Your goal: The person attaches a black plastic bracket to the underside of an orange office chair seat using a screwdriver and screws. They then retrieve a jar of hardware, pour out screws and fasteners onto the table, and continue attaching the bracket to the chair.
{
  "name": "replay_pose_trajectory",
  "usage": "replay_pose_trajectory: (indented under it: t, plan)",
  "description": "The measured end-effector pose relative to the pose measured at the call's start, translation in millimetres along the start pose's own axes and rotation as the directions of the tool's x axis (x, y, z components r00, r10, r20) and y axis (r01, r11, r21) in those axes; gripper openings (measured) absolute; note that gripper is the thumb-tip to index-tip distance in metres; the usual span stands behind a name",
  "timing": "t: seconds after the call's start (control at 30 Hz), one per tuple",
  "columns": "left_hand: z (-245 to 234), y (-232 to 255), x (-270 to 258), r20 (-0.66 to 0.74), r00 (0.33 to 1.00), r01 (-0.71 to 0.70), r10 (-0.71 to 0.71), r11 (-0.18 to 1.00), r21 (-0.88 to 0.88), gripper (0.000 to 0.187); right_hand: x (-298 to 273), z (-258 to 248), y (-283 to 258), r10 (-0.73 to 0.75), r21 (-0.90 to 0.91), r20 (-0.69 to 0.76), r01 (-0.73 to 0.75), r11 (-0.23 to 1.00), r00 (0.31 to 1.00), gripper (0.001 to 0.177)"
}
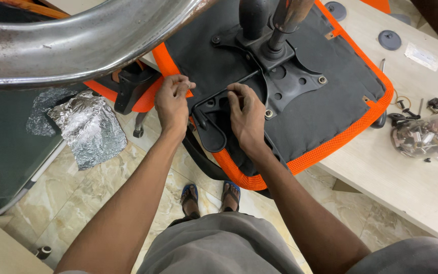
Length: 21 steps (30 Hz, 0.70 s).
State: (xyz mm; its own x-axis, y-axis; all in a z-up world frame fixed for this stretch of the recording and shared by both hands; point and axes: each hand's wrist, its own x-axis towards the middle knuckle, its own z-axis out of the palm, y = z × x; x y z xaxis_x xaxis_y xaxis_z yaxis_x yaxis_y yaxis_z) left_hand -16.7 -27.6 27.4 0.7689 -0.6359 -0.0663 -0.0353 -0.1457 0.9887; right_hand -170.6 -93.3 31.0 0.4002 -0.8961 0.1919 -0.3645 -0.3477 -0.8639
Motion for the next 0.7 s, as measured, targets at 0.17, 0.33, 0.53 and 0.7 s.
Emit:
replay_pose_trajectory:
  t: [0.17,0.33,0.53,0.7]
  plan:
    - [4,7,-22,0.01,0.996,-0.087,0.087,0.973,0.215,0.019,7,-3,7,0.165,0.107,0.131,-0.179,0.978,0.978,0.026]
    - [13,12,-21,0.131,0.985,-0.14,0.113,0.966,0.217,0.018,18,6,7,0.048,0.042,0.141,-0.055,0.998,0.989,0.022]
    - [7,5,-10,0.279,0.96,-0.123,0.035,0.946,0.302,0.016,28,5,13,0.09,-0.087,0.229,-0.072,0.994,0.969,0.022]
    - [-1,-10,-7,0.23,0.95,-0.27,0.211,0.926,0.265,0.019,30,9,7,0.167,-0.236,0.236,-0.11,0.965,0.957,0.022]
